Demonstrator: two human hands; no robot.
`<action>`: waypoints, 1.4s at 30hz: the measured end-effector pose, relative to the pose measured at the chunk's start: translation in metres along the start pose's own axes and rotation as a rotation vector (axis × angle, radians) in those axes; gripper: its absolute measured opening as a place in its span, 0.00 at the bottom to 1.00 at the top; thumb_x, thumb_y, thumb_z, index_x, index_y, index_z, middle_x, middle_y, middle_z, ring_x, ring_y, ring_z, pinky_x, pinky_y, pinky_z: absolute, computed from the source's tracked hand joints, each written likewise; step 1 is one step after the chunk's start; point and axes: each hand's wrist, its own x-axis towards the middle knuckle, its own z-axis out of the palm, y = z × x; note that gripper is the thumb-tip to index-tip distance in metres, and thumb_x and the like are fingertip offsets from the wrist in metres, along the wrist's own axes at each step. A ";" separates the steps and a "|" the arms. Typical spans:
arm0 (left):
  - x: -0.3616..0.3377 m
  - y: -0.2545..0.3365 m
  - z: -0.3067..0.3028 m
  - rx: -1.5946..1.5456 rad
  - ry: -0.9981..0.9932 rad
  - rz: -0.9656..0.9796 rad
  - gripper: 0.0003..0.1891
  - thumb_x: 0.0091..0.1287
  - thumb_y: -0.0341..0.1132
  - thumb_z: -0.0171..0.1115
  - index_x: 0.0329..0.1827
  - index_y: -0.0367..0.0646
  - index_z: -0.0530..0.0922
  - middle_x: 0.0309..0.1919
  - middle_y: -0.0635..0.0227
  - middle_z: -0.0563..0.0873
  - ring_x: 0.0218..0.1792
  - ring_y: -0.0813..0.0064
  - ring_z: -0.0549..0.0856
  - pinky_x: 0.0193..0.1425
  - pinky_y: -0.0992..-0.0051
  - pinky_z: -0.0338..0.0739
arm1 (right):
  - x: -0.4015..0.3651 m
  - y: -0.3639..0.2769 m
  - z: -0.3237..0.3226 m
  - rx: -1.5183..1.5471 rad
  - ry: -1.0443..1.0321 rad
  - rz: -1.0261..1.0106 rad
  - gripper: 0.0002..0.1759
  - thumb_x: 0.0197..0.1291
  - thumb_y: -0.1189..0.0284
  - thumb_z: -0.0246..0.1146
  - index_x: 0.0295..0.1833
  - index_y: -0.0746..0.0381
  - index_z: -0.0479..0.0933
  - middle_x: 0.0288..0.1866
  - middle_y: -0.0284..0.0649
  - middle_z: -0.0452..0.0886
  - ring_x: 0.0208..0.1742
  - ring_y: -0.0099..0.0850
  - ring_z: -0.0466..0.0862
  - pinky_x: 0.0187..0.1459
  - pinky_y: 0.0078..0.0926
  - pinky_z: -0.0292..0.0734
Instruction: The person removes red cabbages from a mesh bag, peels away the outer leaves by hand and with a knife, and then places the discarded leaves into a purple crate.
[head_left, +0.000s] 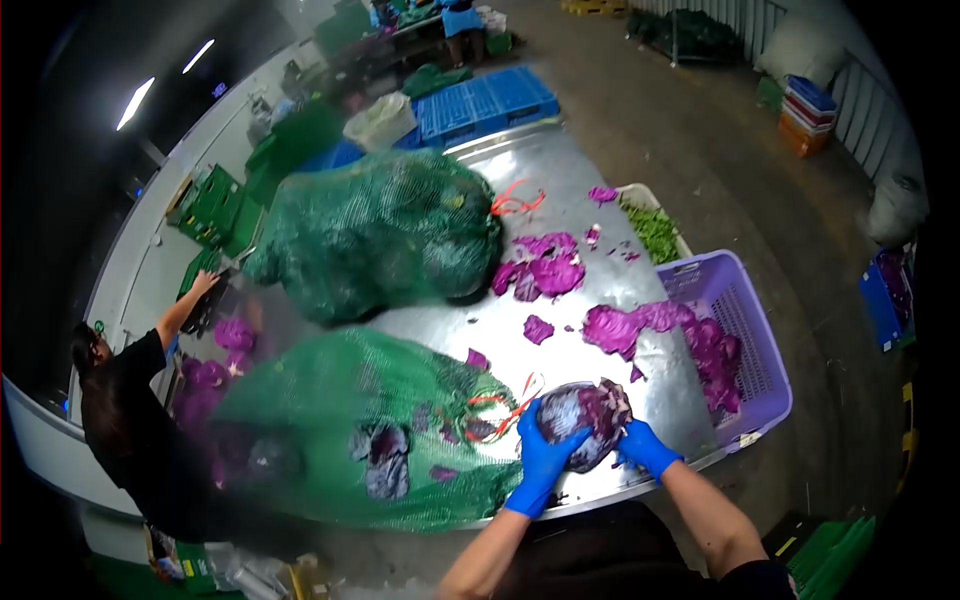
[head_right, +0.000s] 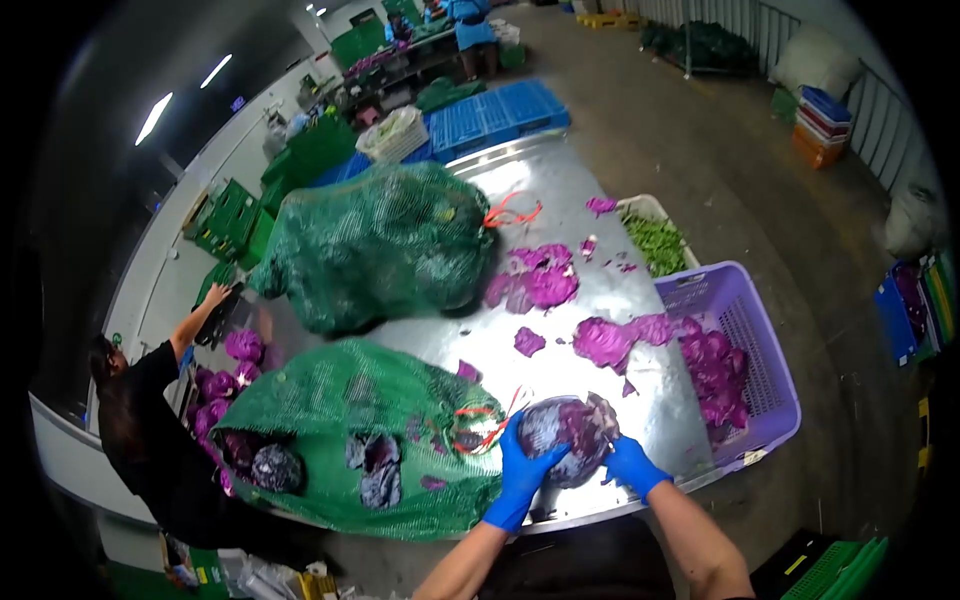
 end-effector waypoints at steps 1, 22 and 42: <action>0.001 0.000 0.000 -0.016 -0.008 0.024 0.56 0.45 0.51 0.84 0.73 0.35 0.61 0.64 0.50 0.70 0.64 0.56 0.75 0.68 0.61 0.72 | -0.005 -0.002 -0.004 0.052 0.024 -0.016 0.31 0.65 0.65 0.66 0.71 0.61 0.67 0.43 0.49 0.84 0.30 0.35 0.86 0.26 0.30 0.84; 0.024 0.044 0.015 0.076 -0.148 0.068 0.44 0.49 0.38 0.82 0.68 0.35 0.67 0.61 0.56 0.73 0.63 0.62 0.73 0.70 0.64 0.68 | 0.031 0.015 -0.082 0.213 0.046 0.275 0.25 0.56 0.70 0.64 0.62 0.57 0.76 0.26 0.35 0.75 0.20 0.24 0.71 0.18 0.24 0.66; 0.007 0.035 0.002 0.472 -0.016 0.306 0.67 0.38 0.52 0.86 0.77 0.33 0.50 0.68 0.40 0.64 0.68 0.42 0.66 0.73 0.53 0.63 | -0.012 -0.109 -0.017 -0.383 0.088 -0.319 0.36 0.67 0.50 0.59 0.74 0.57 0.64 0.67 0.49 0.75 0.58 0.49 0.83 0.55 0.40 0.80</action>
